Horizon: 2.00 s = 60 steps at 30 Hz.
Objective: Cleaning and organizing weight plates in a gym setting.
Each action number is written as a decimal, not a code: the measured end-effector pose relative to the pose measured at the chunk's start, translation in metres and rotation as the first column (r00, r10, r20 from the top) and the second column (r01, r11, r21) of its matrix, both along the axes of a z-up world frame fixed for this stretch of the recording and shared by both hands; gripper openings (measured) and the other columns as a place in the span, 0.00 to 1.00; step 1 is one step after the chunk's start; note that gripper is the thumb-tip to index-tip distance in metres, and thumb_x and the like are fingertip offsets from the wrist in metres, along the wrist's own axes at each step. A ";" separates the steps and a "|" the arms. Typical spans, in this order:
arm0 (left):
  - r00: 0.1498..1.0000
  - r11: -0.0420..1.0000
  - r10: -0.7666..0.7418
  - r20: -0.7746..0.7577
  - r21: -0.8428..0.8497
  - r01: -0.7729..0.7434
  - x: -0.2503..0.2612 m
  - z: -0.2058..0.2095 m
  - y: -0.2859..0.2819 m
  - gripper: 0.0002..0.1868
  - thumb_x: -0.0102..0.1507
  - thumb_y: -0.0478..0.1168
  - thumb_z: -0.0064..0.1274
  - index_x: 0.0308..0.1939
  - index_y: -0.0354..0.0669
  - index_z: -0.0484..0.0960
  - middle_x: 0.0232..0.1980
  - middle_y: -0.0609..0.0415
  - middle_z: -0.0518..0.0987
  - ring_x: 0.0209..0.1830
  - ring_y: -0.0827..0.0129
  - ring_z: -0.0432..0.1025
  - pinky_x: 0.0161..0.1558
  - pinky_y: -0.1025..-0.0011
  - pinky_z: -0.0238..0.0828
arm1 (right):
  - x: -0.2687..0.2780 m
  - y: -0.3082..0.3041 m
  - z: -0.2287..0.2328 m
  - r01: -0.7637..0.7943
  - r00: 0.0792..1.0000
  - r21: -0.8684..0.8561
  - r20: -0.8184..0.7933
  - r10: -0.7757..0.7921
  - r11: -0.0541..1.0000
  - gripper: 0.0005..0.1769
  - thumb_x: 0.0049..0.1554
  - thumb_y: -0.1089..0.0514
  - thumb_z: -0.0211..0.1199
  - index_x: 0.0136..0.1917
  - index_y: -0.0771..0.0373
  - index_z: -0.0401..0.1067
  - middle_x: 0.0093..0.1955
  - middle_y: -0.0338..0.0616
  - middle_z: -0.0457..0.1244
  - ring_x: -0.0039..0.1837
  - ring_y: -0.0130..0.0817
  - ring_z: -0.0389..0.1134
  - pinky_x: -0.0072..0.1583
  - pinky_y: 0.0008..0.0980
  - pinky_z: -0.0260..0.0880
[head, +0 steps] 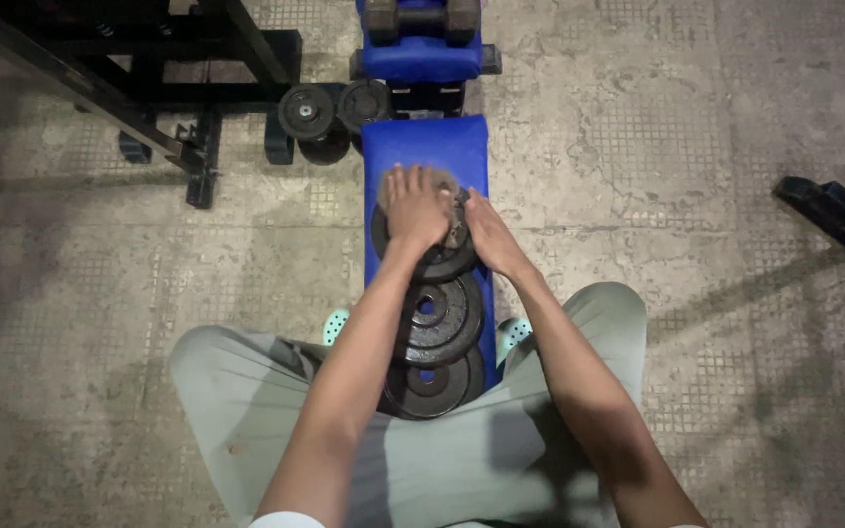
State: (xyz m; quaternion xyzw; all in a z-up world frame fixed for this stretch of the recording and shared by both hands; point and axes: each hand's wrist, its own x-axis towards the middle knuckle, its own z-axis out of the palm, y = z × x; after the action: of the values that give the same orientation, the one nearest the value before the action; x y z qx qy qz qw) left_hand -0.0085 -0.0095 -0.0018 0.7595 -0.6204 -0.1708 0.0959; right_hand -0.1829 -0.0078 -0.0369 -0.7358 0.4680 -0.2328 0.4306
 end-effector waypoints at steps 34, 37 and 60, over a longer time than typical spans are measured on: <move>0.871 0.826 -0.491 0.007 -0.315 0.468 -0.012 0.052 0.152 0.26 0.64 0.41 0.50 0.68 0.49 0.75 0.78 0.52 0.65 0.80 0.52 0.54 0.76 0.54 0.45 | -0.016 0.017 0.041 0.105 0.994 -0.032 0.032 -0.104 0.994 0.35 0.68 0.36 0.42 0.71 0.65 0.69 0.67 0.58 0.67 0.71 0.43 0.69 0.70 0.38 0.67; 0.895 0.865 -0.445 -0.024 -0.270 0.423 -0.002 0.059 0.157 0.31 0.64 0.41 0.49 0.73 0.54 0.70 0.80 0.53 0.60 0.80 0.53 0.52 0.77 0.53 0.42 | -0.014 0.022 0.059 0.110 0.994 0.011 0.006 -0.110 0.994 0.33 0.68 0.38 0.43 0.72 0.64 0.67 0.64 0.59 0.68 0.67 0.47 0.71 0.66 0.40 0.67; 1.000 0.977 -0.002 -0.006 -0.214 0.001 -0.003 0.007 0.042 0.26 0.70 0.47 0.39 0.65 0.32 0.74 0.79 0.44 0.57 0.79 0.38 0.45 0.74 0.39 0.37 | -0.012 0.017 0.042 0.141 0.987 -0.035 0.086 -0.137 0.989 0.33 0.70 0.39 0.40 0.65 0.69 0.72 0.68 0.59 0.65 0.73 0.53 0.64 0.70 0.41 0.63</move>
State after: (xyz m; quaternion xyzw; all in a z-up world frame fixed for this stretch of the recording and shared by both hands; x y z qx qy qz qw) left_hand -0.0116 0.0329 0.0051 0.7437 -0.6355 -0.1056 0.1787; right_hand -0.1945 0.0088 0.0053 -0.6996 0.4948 -0.3024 0.4175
